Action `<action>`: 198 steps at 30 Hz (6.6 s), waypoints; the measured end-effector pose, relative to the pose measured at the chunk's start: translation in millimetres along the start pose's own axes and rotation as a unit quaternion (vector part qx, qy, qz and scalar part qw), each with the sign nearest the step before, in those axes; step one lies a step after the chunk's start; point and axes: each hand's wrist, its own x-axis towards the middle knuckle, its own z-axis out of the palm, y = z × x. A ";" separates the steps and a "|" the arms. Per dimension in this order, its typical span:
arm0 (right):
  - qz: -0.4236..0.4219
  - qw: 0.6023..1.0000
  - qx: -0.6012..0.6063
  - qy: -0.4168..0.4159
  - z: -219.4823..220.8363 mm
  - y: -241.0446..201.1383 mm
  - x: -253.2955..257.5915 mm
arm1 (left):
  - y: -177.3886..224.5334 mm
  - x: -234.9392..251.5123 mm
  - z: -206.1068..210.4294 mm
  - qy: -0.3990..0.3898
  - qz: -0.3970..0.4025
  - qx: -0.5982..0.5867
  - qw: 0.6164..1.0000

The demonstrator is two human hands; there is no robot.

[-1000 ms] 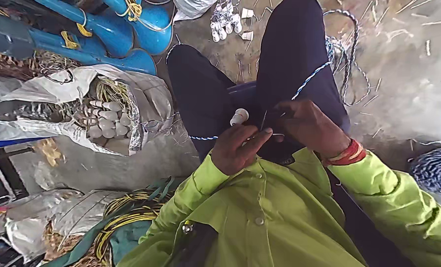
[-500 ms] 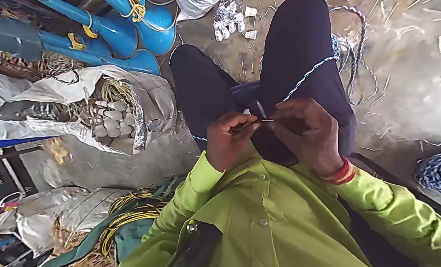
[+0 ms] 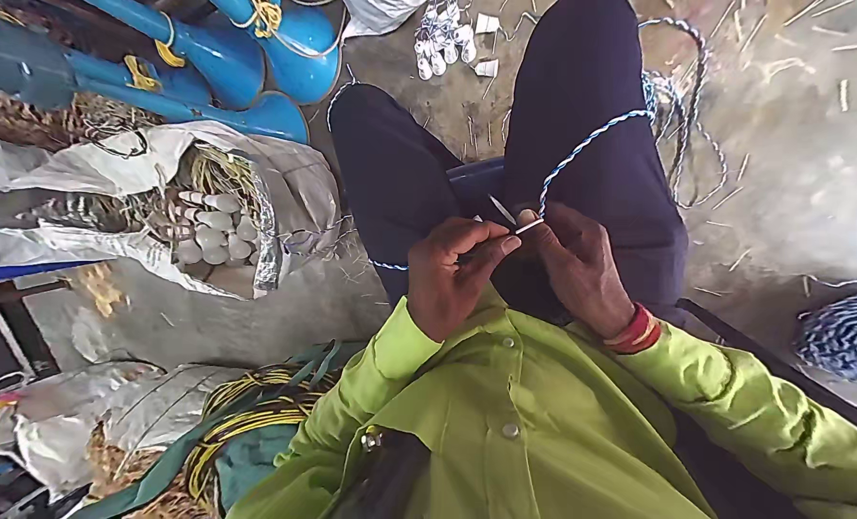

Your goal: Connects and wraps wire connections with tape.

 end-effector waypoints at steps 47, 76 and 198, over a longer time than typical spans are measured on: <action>0.053 0.965 0.254 -0.038 6.3 2.1 -5.1 | 5.3 -3.5 6.9 0.057 -0.077 -0.192 0.977; -0.223 0.940 -0.254 -0.050 -51.4 -27.2 6.8 | 3.1 6.0 -16.6 -0.001 -0.354 -0.294 0.888; 0.005 0.998 -0.044 -0.033 -10.0 7.4 7.1 | 2.8 7.6 -21.2 -0.011 -0.302 -0.257 0.918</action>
